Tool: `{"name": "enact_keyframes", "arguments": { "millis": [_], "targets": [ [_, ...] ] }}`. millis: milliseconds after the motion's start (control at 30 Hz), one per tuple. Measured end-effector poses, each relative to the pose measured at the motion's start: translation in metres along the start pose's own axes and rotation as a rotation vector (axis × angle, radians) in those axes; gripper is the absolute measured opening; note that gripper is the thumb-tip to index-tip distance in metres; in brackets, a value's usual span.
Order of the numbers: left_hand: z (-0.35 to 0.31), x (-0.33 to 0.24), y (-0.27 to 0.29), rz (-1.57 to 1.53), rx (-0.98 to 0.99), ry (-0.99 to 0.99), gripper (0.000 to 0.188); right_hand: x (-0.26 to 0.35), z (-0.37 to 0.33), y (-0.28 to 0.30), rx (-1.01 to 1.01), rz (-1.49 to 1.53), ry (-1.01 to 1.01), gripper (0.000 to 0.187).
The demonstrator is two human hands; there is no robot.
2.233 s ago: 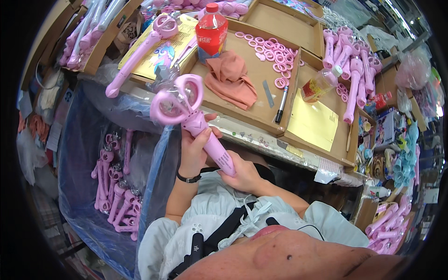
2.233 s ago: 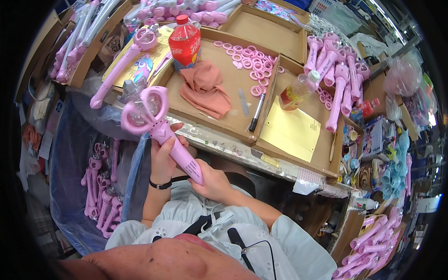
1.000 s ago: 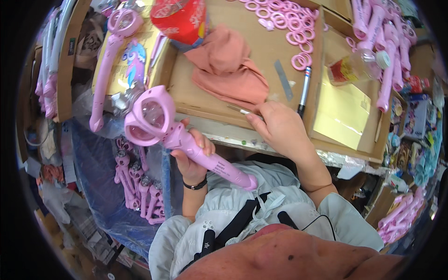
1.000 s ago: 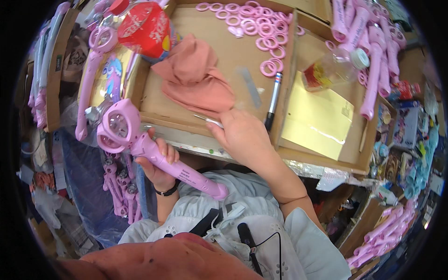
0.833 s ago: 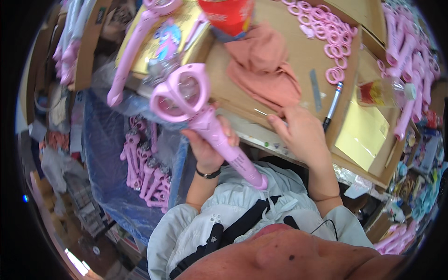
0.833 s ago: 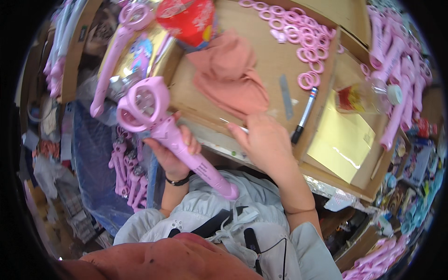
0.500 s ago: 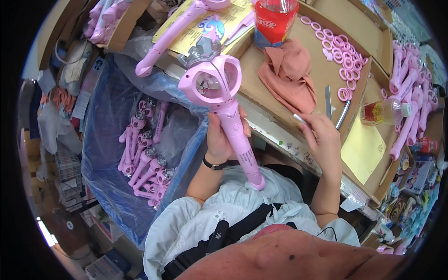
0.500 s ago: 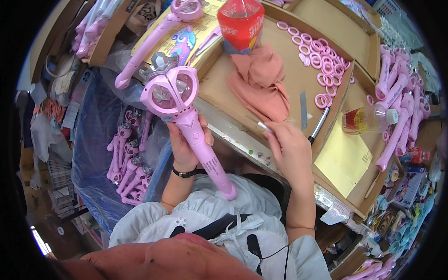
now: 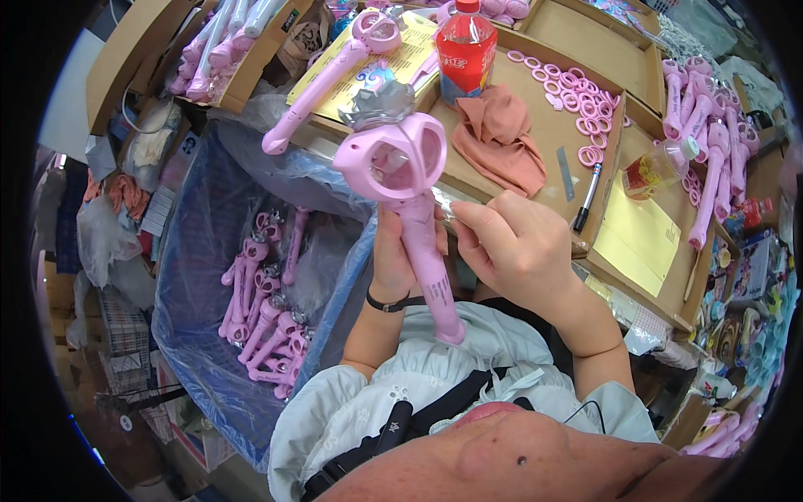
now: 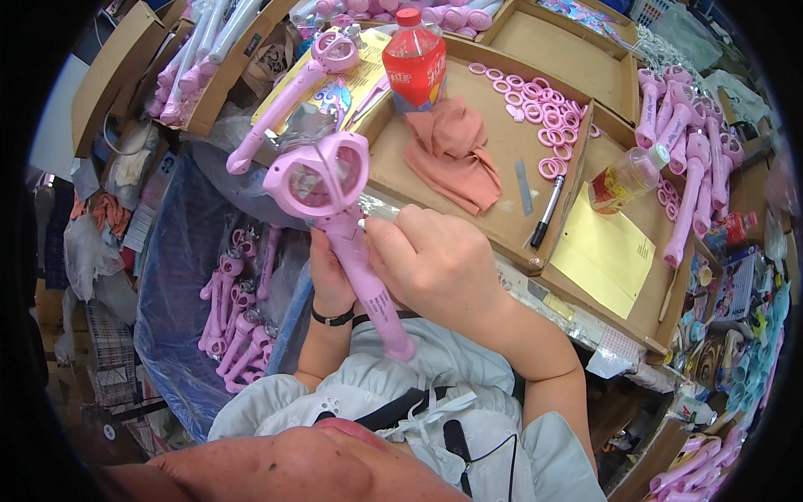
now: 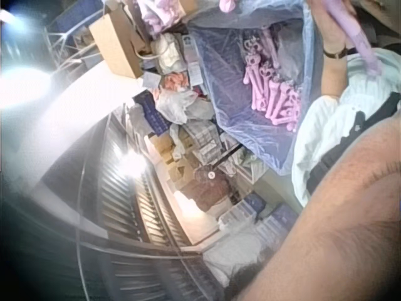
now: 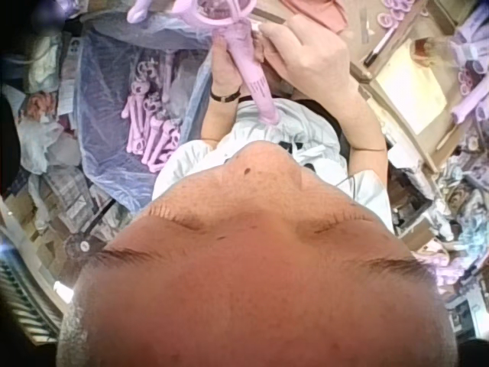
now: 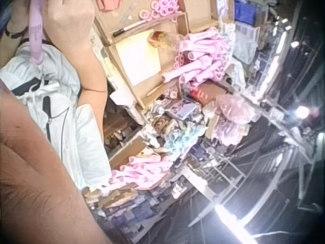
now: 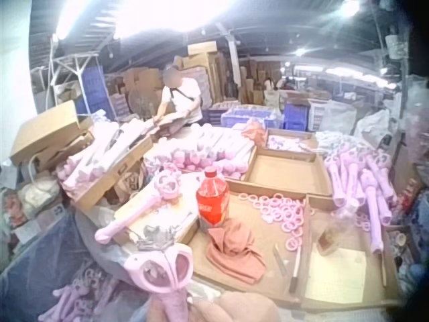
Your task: The person assembles pink toy wands by attaching a silver crown piece to the top, wiping the wand with a cloth, and using a small metal tool to adjust the crown. The person handles multiple wands one at a time, placing finished items on a table.
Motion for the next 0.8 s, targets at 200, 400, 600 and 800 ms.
{"name": "enact_keyframes", "arguments": {
  "millis": [200, 400, 600, 800],
  "targets": [
    [-0.004, -0.009, -0.009, 0.125, 0.148, 0.062, 0.042, -0.023, -0.018, 0.005, 0.063, 0.065, -0.144, 0.015],
    [-0.016, 0.011, 0.006, 0.333, 0.096, 0.255, 0.056, -0.060, -0.054, -0.012, 0.087, 0.191, -0.447, 0.013],
    [-0.023, 0.008, 0.006, 0.432, 0.093, 0.203, 0.062, -0.063, -0.075, -0.018, 0.038, 0.185, -0.479, 0.013],
    [-0.022, -0.003, 0.004, 0.518, 0.141, 0.155, 0.065, -0.075, -0.077, -0.029, 0.137, 0.291, -0.547, 0.010]
  ]
}}
Point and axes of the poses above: each hand's wrist, its own z-axis towards the middle knuckle, its own y-axis out of the back of the hand, x = y × z, the point moved 9 cm from there along z, towards the middle knuckle, and after that the axes turned 12 degrees about -y, right-handed, at the moved point
